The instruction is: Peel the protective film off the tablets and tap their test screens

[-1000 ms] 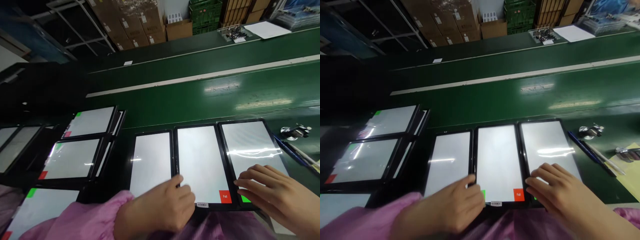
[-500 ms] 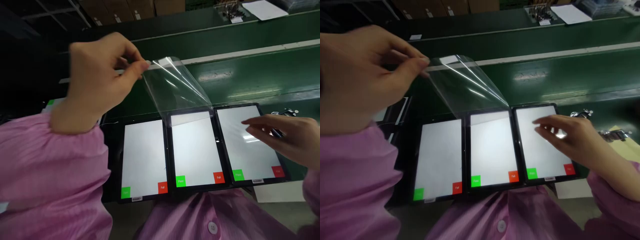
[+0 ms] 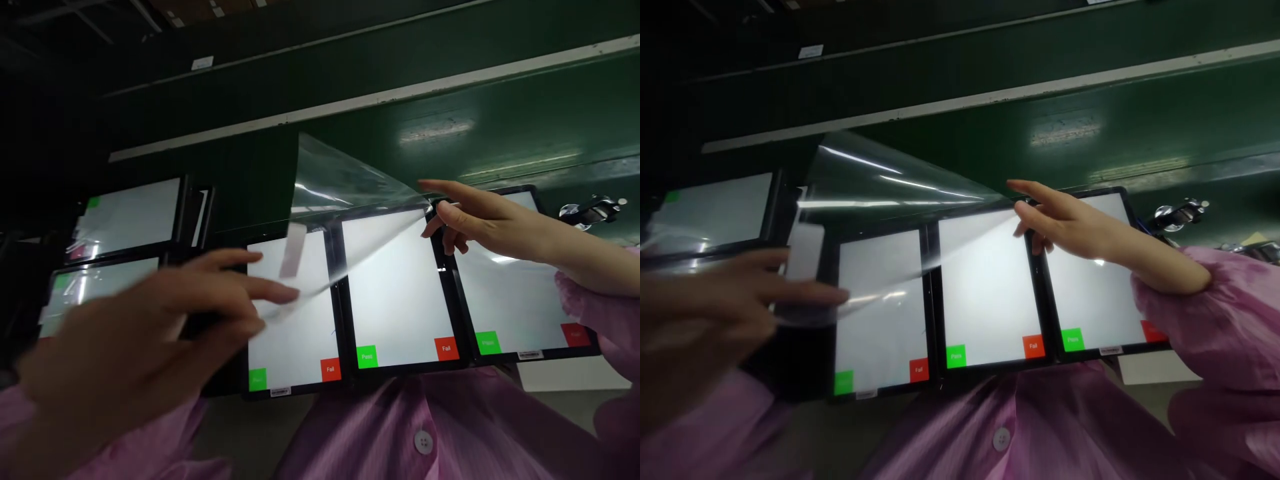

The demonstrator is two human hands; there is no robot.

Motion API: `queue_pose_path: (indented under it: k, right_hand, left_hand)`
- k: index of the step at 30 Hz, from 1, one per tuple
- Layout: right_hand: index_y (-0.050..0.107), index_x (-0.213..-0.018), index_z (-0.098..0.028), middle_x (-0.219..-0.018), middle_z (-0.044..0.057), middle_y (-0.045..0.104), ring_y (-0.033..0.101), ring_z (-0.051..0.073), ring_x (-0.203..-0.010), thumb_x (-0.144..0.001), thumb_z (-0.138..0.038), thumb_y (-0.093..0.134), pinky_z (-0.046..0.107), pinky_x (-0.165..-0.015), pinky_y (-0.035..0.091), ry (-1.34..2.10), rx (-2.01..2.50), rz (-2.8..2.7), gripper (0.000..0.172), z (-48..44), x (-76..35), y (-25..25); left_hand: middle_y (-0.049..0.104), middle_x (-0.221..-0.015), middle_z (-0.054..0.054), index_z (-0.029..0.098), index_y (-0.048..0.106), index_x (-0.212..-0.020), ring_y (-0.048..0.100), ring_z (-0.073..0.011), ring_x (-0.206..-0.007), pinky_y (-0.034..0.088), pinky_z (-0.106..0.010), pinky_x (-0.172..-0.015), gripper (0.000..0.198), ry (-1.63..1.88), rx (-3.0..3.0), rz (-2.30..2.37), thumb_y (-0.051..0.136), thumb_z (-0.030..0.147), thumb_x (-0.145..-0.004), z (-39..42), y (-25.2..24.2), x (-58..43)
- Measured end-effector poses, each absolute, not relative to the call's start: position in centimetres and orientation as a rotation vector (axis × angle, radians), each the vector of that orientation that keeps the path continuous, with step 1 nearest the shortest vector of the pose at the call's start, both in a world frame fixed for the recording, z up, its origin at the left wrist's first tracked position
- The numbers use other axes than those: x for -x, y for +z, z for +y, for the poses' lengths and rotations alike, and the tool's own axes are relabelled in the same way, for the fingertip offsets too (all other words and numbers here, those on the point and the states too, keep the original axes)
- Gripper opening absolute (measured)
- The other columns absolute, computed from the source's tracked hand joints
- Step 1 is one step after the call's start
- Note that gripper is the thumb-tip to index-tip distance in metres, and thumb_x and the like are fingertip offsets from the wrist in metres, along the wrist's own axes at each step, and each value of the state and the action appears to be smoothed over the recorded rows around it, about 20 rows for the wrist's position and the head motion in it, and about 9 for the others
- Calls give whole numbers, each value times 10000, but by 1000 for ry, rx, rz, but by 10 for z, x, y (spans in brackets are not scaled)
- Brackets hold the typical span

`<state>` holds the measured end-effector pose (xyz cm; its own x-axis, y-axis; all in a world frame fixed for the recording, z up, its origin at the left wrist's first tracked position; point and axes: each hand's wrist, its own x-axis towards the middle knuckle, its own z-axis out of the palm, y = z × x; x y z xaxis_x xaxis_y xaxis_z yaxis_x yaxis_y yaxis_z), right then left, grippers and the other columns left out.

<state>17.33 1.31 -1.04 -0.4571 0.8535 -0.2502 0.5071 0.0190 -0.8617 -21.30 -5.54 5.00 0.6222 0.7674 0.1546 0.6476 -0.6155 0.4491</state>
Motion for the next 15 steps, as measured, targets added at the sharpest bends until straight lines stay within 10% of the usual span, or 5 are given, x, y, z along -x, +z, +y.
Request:
queue_pose_path:
  k: [7, 11, 15]
  right_hand:
    - [772, -893, -143, -705, 64, 708, 652, 192, -580, -1137, -415, 466, 305, -545, 534, 1058, 1406, -2364, 476, 9, -145, -12]
    - [775, -889, -133, -926, 101, 769, 694, 217, -760, -1066, -74, 526, 338, -640, 537, 58, 769, -2648, 311, -52, -111, -19]
    - [799, -962, -138, -1030, 72, 782, 690, 188, -858, -1128, -88, 260, 322, -697, 568, 29, 466, -2639, 566, -115, -116, -26]
  left_hand:
    - [836, -1097, 44, 264, 687, -1121, 794, -136, -1019, 392, -391, -1279, 237, 174, -2322, 593, 455, 311, -1137, -61, 16, 180]
    - [800, -1232, -65, 230, 719, -1229, 743, -237, -1166, 502, -476, -1166, 367, 248, -2329, 1227, 401, 362, -1103, 8, -3, 165]
    - [749, -1358, -80, 237, 689, -1319, 674, -290, -1309, 450, -577, -1186, 468, 153, -2286, 1401, 317, 421, -1104, 53, -19, 143]
